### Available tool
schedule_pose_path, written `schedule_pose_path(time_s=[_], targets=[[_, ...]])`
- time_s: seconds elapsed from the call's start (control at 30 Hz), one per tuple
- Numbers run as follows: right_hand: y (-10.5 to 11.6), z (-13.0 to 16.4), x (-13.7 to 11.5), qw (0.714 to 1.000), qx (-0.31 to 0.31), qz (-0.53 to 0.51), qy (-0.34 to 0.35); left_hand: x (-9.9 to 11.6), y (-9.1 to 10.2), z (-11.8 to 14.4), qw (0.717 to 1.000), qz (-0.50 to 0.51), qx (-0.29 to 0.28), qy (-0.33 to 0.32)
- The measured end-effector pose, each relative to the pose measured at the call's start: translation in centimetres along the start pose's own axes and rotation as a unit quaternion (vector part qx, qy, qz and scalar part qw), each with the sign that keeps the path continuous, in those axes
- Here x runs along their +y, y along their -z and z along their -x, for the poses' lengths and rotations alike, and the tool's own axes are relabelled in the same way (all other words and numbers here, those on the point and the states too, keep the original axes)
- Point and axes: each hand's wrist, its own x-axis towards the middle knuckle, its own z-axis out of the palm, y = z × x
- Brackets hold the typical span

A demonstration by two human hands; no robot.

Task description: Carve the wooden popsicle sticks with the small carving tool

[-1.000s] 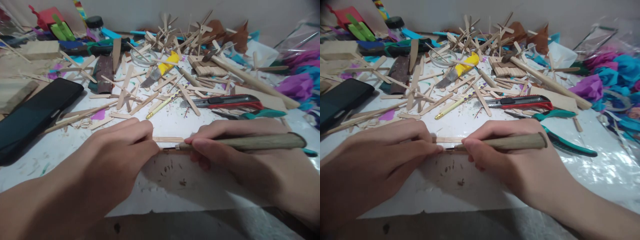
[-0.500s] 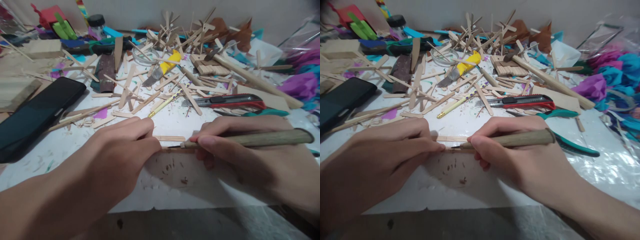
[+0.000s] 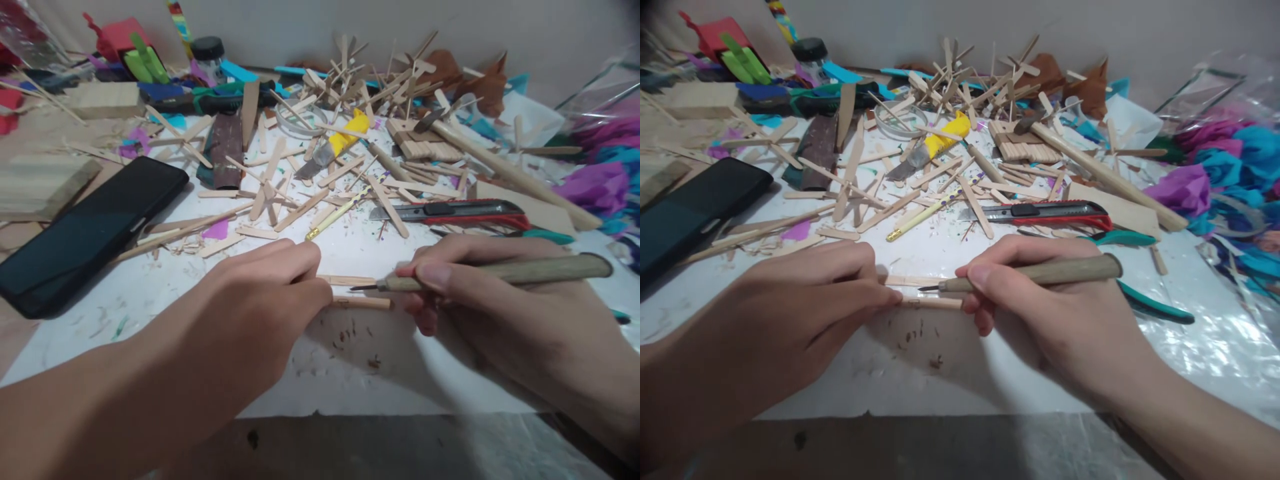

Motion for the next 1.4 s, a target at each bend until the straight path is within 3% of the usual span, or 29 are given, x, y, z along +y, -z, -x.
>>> schedule_pose_path(time_s=[0.17,0.57,0.87,1.4], targets=[[-0.6,0.3,-0.5,0.993,0.015,0.119,0.016,-0.1,0.0,-0.1,1.000,-0.002,-0.007,0.001],[-0.4,0.3,-0.9,0.978,-0.002,0.201,0.049,-0.1,0.2,-0.1,1.000,-0.013,-0.012,-0.014],[-0.7,0.3,-1.0,0.980,-0.002,0.197,0.038,-0.1,0.2,-0.1,0.999,-0.019,-0.023,-0.012],[-0.6,0.5,-1.2,0.962,0.010,0.259,0.092,-0.2,0.3,0.0,1.000,-0.004,-0.013,-0.010]])
